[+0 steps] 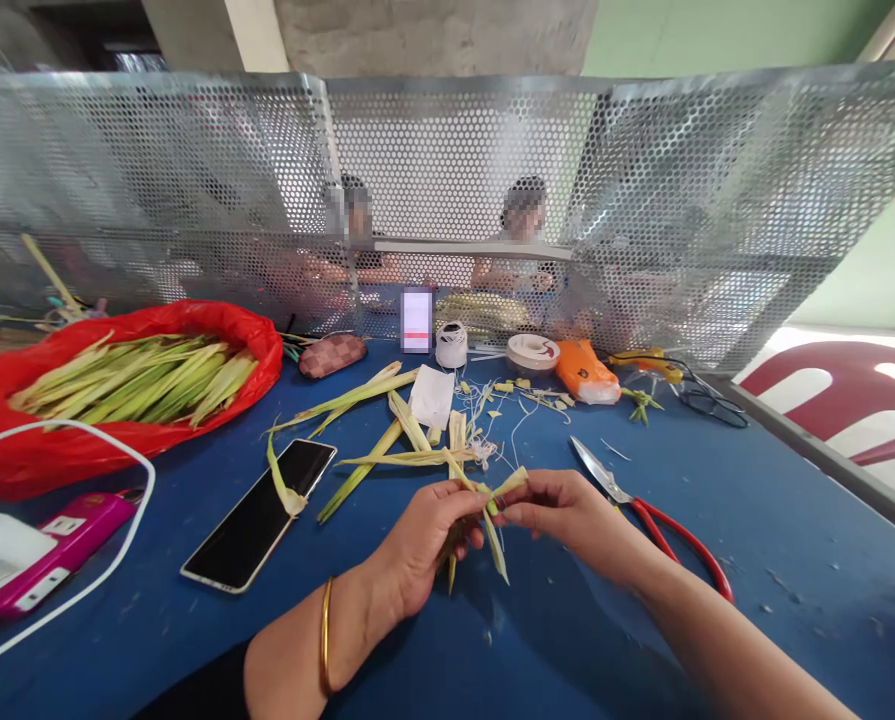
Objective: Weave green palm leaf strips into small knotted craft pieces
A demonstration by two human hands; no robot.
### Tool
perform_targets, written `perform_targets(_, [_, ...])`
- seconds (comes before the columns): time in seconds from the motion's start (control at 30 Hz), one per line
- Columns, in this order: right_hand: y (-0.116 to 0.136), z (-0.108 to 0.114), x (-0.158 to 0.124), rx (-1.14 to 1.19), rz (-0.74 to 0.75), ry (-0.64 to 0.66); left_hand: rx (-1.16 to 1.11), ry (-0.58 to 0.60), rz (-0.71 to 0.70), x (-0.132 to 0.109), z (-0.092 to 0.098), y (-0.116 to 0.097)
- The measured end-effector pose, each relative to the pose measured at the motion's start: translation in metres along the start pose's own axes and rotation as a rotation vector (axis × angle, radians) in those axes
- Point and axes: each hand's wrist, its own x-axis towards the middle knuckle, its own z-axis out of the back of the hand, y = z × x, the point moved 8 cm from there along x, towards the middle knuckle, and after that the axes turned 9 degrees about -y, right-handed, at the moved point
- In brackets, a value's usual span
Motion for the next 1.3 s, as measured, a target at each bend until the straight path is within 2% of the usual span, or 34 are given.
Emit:
perform_targets(0.13, [0.0,0.005,0.0,-0.014,0.024,-0.046,0.017,-0.013,-0.006,-0.001,0.001,-0.002])
perform_targets(0.2, [-0.001,0.002,-0.001,0.081,-0.016,-0.049,0.031,-0.025,-0.022,-0.002,0.002,-0.005])
perform_targets(0.3, [-0.002,-0.017,-0.008,0.263,-0.124,0.12,0.059,-0.023,-0.035,-0.003,0.002,-0.007])
perform_targets(0.37, [-0.005,-0.027,-0.012,0.245,-0.173,0.208,0.076,-0.032,-0.045,-0.002,0.004,-0.008])
perform_targets(0.4, [-0.007,-0.027,-0.013,0.204,-0.184,0.21,0.088,-0.044,-0.05,-0.002,0.005,-0.008])
perform_targets(0.5, [-0.013,-0.015,-0.007,0.104,-0.188,0.113,0.129,-0.096,-0.062,0.001,0.011,-0.009])
perform_targets(0.6, [-0.018,0.006,0.002,0.033,-0.185,-0.033,0.173,-0.151,-0.072,0.003,0.016,-0.01])
perform_targets(0.7, [-0.017,0.022,0.008,-0.146,-0.097,-0.166,0.208,-0.224,-0.086,0.003,0.021,-0.012])
perform_targets(0.8, [-0.019,0.003,0.006,-0.148,-0.057,-0.074,0.206,-0.227,-0.066,0.001,0.021,-0.01])
perform_targets(0.93, [-0.03,-0.034,-0.005,0.095,-0.181,0.133,0.206,-0.166,-0.057,-0.003,0.016,-0.01])
perform_targets(1.0, [-0.03,-0.04,-0.008,0.152,-0.211,0.19,0.23,-0.172,-0.07,-0.003,0.017,-0.013])
perform_targets(1.07, [-0.03,-0.029,-0.005,0.157,-0.224,0.152,0.279,-0.187,-0.083,-0.001,0.018,-0.016])
perform_targets(1.13, [-0.03,-0.007,0.002,0.074,-0.211,0.019,0.349,-0.193,-0.082,0.002,0.019,-0.017])
perform_targets(1.2, [-0.026,0.017,0.008,-0.153,-0.147,-0.134,0.419,-0.189,-0.062,0.004,0.019,-0.014])
perform_targets(1.3, [-0.012,0.041,0.007,-0.5,-0.034,-0.271,0.472,-0.184,-0.028,0.007,0.02,-0.009])
